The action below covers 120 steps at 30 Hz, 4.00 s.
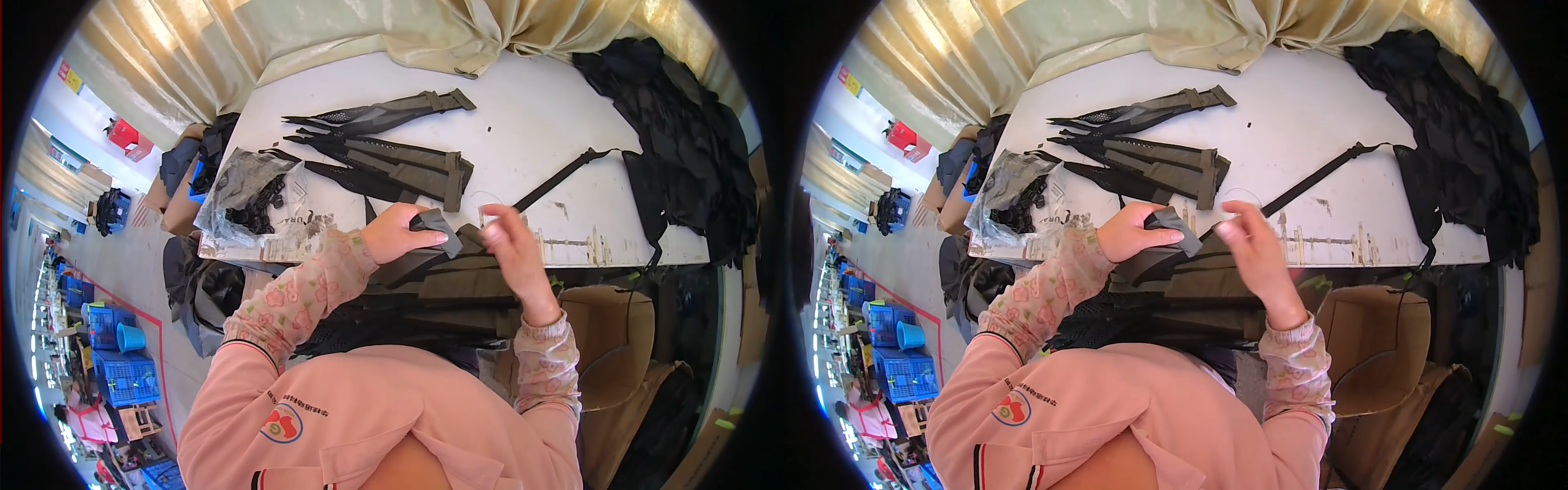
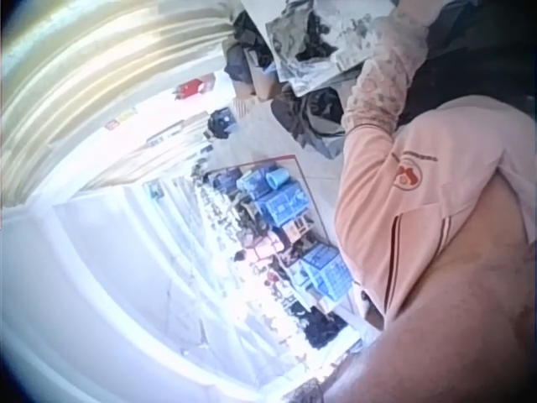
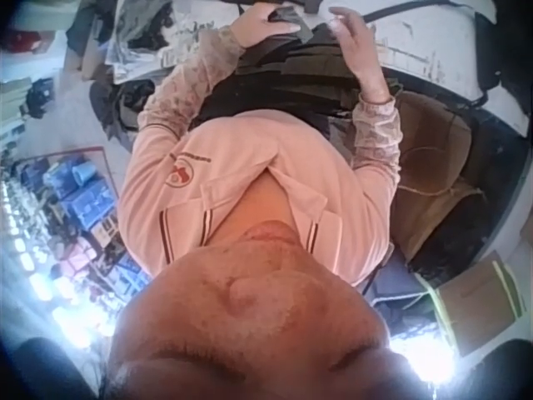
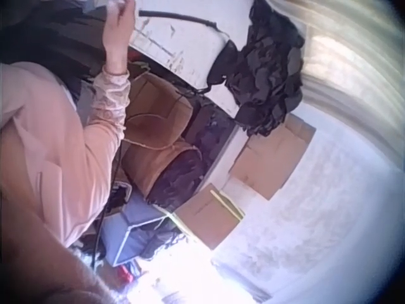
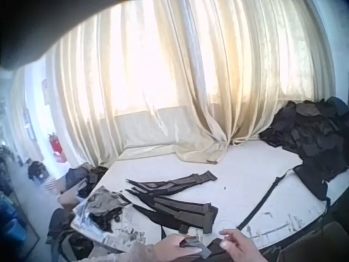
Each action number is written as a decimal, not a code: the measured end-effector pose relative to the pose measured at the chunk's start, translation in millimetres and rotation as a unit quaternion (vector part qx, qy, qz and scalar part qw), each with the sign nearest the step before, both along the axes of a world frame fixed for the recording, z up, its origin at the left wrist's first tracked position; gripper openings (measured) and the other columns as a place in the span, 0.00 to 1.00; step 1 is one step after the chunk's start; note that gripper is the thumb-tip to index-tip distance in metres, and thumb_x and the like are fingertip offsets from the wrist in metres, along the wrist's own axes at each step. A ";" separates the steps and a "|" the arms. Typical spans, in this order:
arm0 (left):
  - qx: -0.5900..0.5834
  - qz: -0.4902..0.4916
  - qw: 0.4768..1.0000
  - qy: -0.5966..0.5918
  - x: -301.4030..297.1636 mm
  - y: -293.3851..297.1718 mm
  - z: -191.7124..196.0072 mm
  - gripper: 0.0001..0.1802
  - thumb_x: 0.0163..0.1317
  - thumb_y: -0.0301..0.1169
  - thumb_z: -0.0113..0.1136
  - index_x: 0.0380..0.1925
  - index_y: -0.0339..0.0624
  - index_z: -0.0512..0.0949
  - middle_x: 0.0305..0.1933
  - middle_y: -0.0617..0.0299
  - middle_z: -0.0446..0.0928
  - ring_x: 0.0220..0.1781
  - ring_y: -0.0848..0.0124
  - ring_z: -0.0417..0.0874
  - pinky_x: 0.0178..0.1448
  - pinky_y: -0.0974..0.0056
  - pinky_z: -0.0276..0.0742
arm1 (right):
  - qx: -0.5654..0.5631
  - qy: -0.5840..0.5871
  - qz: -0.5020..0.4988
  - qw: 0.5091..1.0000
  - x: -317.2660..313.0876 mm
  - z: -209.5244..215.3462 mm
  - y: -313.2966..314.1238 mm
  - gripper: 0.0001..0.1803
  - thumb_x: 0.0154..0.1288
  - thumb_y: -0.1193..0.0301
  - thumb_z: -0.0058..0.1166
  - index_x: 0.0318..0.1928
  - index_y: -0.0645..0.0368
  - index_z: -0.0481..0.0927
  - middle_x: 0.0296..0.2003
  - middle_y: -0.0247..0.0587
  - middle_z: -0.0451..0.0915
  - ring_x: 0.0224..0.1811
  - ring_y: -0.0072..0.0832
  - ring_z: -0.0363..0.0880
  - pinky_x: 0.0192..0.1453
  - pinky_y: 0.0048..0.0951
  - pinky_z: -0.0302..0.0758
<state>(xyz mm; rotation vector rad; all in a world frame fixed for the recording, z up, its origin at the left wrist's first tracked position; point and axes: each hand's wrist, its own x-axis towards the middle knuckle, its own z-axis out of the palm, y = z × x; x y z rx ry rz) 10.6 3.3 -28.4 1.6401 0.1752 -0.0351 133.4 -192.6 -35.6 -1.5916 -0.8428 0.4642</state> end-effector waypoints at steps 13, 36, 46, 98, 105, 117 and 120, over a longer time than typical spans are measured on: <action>0.176 -0.195 0.965 0.007 -67.4 54.4 9.3 0.19 0.58 0.35 0.64 0.43 0.33 0.74 0.32 0.60 0.77 0.37 0.79 0.73 0.42 0.67 0.71 | 0.092 0.104 -0.088 0.986 23.9 34.0 -67.1 0.05 0.63 0.75 0.52 0.32 0.57 0.70 0.25 0.20 0.64 0.28 0.10 0.58 0.31 0.14 0.54; 0.664 0.014 0.746 -0.047 30.0 94.3 -124.6 0.23 0.44 0.26 0.61 0.45 0.42 0.75 0.43 0.60 0.76 0.51 0.58 0.75 0.63 0.58 0.65 | -0.160 -0.095 0.151 0.971 -24.4 6.7 -22.2 0.13 0.57 0.71 0.60 0.40 0.63 0.74 0.25 0.40 0.75 0.25 0.28 0.72 0.32 0.28 0.70; -0.135 0.019 0.989 -0.059 24.0 10.5 -41.8 0.18 0.49 0.20 0.52 0.44 0.35 0.73 0.36 0.64 0.76 0.40 0.76 0.75 0.45 0.71 0.71 | -0.076 -0.473 -0.052 0.876 -41.6 35.6 19.5 0.29 0.47 0.71 0.67 0.51 0.57 0.70 0.50 0.49 0.70 0.48 0.47 0.72 0.50 0.35 0.72; 0.089 0.043 0.960 -0.262 -5.4 -7.1 3.3 0.09 0.58 0.17 0.51 0.38 0.36 0.76 0.31 0.63 0.71 0.36 0.75 0.73 0.44 0.69 0.69 | 0.143 0.421 0.219 0.868 -38.2 12.9 6.9 0.05 0.64 0.75 0.54 0.38 0.61 0.72 0.30 0.33 0.76 0.28 0.23 0.75 0.39 0.28 0.77; 0.138 -0.030 0.985 -0.103 -13.4 -12.5 24.4 0.13 0.53 0.30 0.62 0.40 0.40 0.77 0.32 0.62 0.76 0.34 0.73 0.74 0.42 0.66 0.70 | 0.003 -0.126 -0.038 0.991 -43.1 -4.1 14.1 0.04 0.66 0.77 0.50 0.40 0.58 0.70 0.20 0.29 0.71 0.20 0.17 0.67 0.25 0.21 0.67; 0.137 -0.078 0.987 0.034 -10.4 2.9 13.3 0.20 0.55 0.44 0.64 0.33 0.35 0.81 0.23 0.59 0.78 0.26 0.76 0.73 0.34 0.67 0.71 | -0.029 0.064 0.059 0.996 -34.0 12.8 2.2 0.06 0.62 0.75 0.56 0.32 0.64 0.74 0.23 0.29 0.73 0.26 0.15 0.68 0.31 0.19 0.67; 0.134 -0.133 0.981 0.050 -27.6 14.8 19.7 0.22 0.54 0.46 0.66 0.31 0.34 0.80 0.22 0.60 0.77 0.26 0.77 0.72 0.32 0.67 0.70 | 0.031 0.100 0.011 0.994 -24.1 17.8 -15.3 0.05 0.63 0.75 0.56 0.33 0.62 0.74 0.23 0.26 0.73 0.25 0.12 0.67 0.30 0.16 0.65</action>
